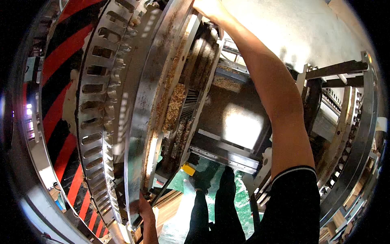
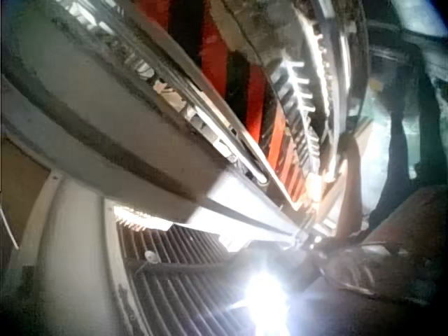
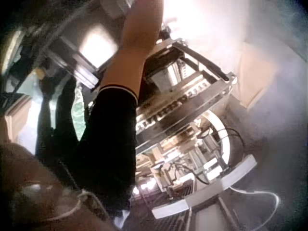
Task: The person operates a CNC woodworking machine, adjusting the tool head and securing a wooden board onto the machine bed. They measure the board with a tape measure, run the machine to cut the wood, and then remove the finished piece to place it on a stack.
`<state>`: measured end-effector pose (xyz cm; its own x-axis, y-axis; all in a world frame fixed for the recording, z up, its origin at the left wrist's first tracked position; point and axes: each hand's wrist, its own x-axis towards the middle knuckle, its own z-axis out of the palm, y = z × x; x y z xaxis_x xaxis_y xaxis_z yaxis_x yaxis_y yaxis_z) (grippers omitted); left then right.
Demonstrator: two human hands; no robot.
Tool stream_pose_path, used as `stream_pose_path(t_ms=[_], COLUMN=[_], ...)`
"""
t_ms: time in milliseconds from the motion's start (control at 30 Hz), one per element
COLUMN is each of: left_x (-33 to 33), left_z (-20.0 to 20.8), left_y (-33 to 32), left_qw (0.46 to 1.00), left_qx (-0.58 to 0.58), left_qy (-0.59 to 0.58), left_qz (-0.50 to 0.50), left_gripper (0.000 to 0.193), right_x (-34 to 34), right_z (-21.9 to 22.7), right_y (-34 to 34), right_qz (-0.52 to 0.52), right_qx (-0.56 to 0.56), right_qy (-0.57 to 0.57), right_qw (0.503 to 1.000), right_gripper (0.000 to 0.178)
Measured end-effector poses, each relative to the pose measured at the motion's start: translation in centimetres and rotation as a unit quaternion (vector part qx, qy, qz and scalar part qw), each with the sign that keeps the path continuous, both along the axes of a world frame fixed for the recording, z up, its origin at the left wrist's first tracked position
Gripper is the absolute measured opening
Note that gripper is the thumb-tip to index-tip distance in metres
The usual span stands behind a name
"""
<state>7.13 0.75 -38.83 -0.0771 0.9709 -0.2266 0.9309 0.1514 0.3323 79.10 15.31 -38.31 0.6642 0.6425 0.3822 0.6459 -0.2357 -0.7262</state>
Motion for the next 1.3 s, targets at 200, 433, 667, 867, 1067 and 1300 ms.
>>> stream_pose_path(t_ms=[200,433,667,867,1067,1300], left_x=[0.1,12.0,16.9,16.3,12.8,9.5], left_z=[-0.4,4.9,7.6,8.0,7.2,3.6], left_y=[0.2,-2.8,-6.0,-5.7,-4.4,-1.3], left_qw=[0.997,0.965,0.894,0.856,0.91,0.953], left_qx=[-0.003,-0.028,-0.291,-0.319,-0.157,-0.03], left_qy=[0.076,-0.226,-0.321,-0.405,-0.382,-0.303], left_qz=[0.007,0.128,0.117,0.042,0.016,-0.003], left_gripper=[0.047,0.043,0.041,0.033,0.025,0.034], right_x=[-0.5,-10.4,-38.1,-37.8,-29.1,-25.0], right_z=[-0.5,-1.1,1.3,2.4,2.0,3.0], right_y=[-0.5,-8.1,-26.0,-25.9,-20.4,-9.9], right_qz=[-0.002,-0.038,0.523,0.475,0.168,0.174], right_qx=[-0.046,-0.136,-0.157,-0.201,-0.147,0.086], right_qy=[0.007,0.103,0.354,0.422,0.329,0.366], right_qw=[0.999,0.985,0.759,0.746,0.918,0.91], right_gripper=[0.015,0.015,0.03,0.026,0.036,0.01])
